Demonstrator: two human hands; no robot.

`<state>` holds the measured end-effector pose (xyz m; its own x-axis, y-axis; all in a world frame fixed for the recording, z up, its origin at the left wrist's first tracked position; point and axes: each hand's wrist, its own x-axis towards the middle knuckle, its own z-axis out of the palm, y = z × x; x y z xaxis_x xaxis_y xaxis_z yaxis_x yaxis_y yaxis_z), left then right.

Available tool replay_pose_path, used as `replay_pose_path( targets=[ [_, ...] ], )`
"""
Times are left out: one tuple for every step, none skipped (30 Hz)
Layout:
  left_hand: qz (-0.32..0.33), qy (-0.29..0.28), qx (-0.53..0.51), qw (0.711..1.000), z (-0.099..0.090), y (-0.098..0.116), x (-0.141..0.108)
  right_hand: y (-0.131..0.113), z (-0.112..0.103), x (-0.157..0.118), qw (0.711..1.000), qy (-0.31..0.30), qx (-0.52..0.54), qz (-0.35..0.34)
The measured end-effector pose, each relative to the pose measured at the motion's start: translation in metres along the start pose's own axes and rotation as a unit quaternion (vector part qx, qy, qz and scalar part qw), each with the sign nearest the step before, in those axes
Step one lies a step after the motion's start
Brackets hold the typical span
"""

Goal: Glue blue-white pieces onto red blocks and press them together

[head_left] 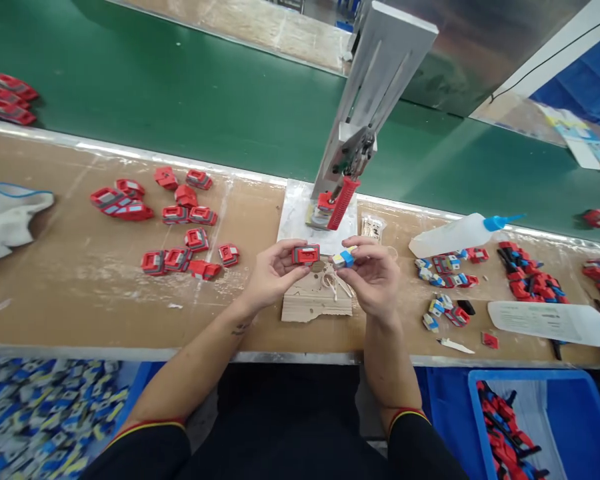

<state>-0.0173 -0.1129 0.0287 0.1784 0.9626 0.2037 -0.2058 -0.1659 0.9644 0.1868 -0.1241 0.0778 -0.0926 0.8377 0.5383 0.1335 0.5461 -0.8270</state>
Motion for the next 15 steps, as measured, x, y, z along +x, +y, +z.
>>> replay_pose_path(
  targets=[
    [0.003,0.000,-0.001,1.000,0.002,0.001,-0.001,0.005,0.006,-0.003,1.000,0.005,0.001,0.000],
    [0.008,0.001,-0.004,1.000,0.004,0.002,-0.002,0.009,0.009,-0.006,1.000,0.010,0.000,-0.005],
    [0.013,0.001,-0.007,1.000,0.006,0.004,-0.002,0.012,0.011,-0.008,1.000,0.012,-0.004,-0.014],
    [0.020,0.002,-0.011,1.000,0.008,0.005,-0.003,0.014,0.011,-0.010,1.000,0.010,-0.011,-0.027],
    [0.028,0.004,-0.013,1.000,0.009,0.006,-0.004,0.015,0.012,-0.012,0.999,0.007,-0.020,-0.041],
    [0.036,0.006,-0.013,0.999,0.011,0.008,-0.005,0.015,0.013,-0.014,0.998,0.005,-0.031,-0.053],
    [0.043,0.009,-0.012,0.999,0.012,0.009,-0.005,0.015,0.014,-0.015,0.997,0.005,-0.040,-0.061],
    [0.048,0.011,-0.010,0.999,0.013,0.010,-0.006,0.014,0.015,-0.016,0.997,0.007,-0.047,-0.066],
    [0.053,0.014,-0.006,0.998,0.013,0.010,-0.007,0.014,0.017,-0.017,0.996,0.011,-0.050,-0.068],
    [0.056,0.016,-0.003,0.998,0.014,0.011,-0.008,0.013,0.018,-0.018,0.996,0.016,-0.050,-0.067],
    [0.058,0.018,0.000,0.998,0.014,0.011,-0.009,0.013,0.020,-0.018,0.997,0.020,-0.047,-0.065],
    [0.059,0.020,0.002,0.998,0.014,0.012,-0.009,0.013,0.022,-0.019,0.997,0.022,-0.042,-0.062],
    [0.057,0.022,0.001,0.998,0.014,0.012,-0.010,0.013,0.023,-0.020,0.997,0.024,-0.035,-0.057],
    [0.053,0.024,-0.001,0.998,0.014,0.012,-0.010,0.014,0.024,-0.021,0.998,0.028,-0.025,-0.051],
    [0.045,0.026,-0.004,0.999,0.014,0.013,-0.010,0.014,0.024,-0.022,0.999,0.032,-0.012,-0.042]
  ],
)
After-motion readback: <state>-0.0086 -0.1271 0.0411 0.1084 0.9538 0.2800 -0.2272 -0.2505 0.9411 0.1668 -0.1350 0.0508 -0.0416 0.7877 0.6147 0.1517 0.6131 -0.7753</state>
